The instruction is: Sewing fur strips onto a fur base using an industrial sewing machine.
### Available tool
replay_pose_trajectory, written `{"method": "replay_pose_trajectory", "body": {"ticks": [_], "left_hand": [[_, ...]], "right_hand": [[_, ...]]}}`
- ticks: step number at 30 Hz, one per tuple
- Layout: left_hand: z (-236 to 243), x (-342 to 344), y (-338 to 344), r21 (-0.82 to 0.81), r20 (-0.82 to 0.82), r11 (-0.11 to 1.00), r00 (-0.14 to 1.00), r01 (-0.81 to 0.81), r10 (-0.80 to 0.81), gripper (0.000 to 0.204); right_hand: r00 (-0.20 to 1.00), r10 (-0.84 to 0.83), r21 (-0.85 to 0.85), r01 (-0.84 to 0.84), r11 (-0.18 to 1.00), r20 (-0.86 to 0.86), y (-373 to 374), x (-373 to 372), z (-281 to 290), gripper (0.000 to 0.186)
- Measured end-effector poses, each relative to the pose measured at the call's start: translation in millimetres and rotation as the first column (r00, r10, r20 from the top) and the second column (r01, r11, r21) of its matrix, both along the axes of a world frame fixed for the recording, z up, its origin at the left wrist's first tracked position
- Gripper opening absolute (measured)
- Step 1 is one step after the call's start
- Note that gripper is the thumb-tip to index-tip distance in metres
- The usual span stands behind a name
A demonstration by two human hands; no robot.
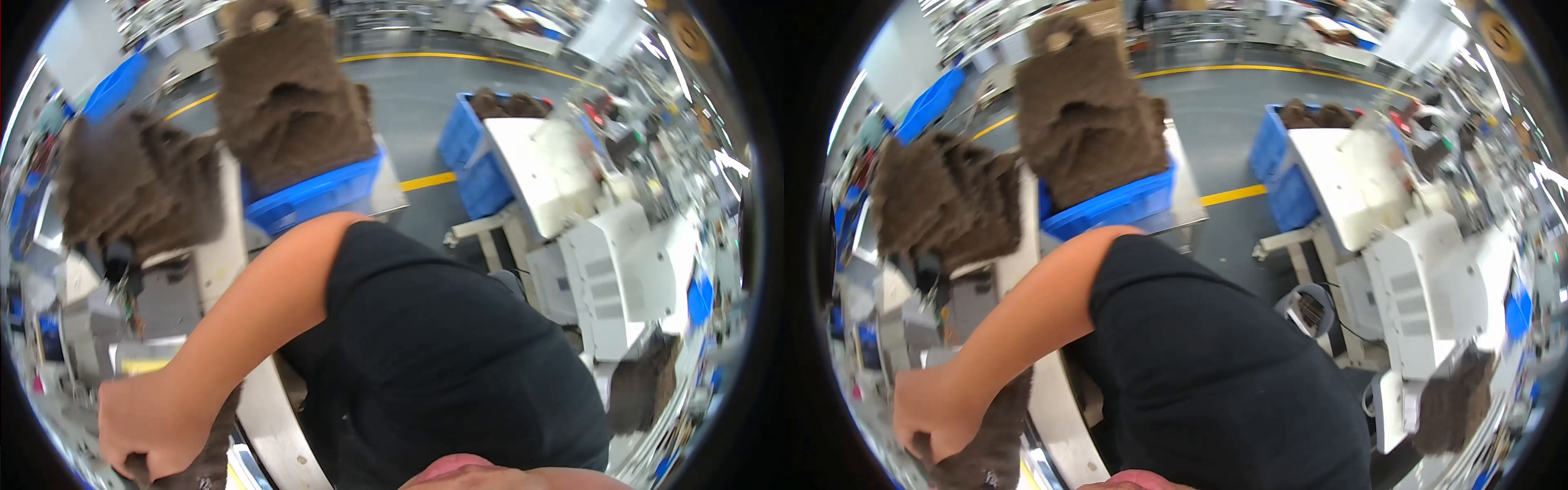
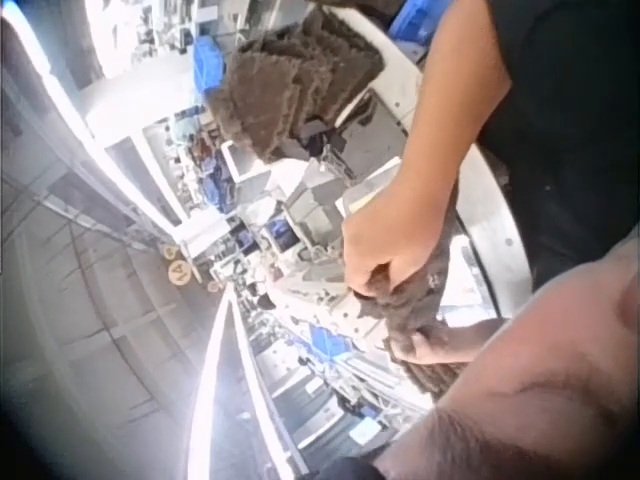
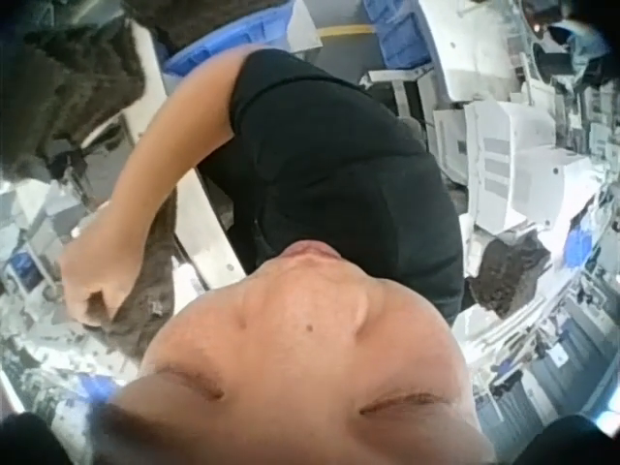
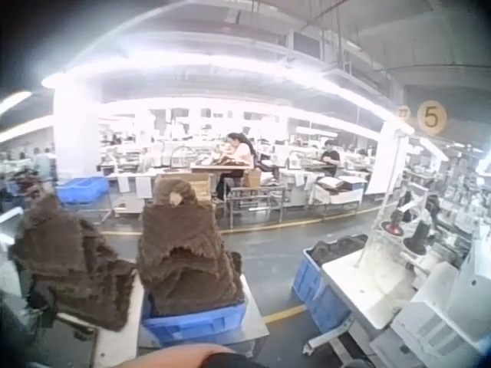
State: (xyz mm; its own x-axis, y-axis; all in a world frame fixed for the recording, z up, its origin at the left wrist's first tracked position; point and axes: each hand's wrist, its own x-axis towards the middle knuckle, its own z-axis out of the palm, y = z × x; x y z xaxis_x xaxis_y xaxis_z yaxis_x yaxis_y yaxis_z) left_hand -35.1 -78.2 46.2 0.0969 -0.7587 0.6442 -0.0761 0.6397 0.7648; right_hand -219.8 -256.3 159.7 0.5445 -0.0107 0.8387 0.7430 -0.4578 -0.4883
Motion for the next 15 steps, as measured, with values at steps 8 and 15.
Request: {"method": "replay_pose_trajectory", "body": {"ticks": [8,15], "left_hand": [[45,-83,166,0.364,0.06,0.562,0.621,-0.743,0.782,0.111],[-9,-72,148,0.699,-0.289,0.524,0.478,-0.486,0.829,0.048]], "right_hand": [[0.422,0.622,0.555,-0.284,0.782,-0.66,-14,-11,-9,0.049],[0.165,0.452,0.458,0.0,0.889,-0.877,-31,62,-115,0.04]]}}
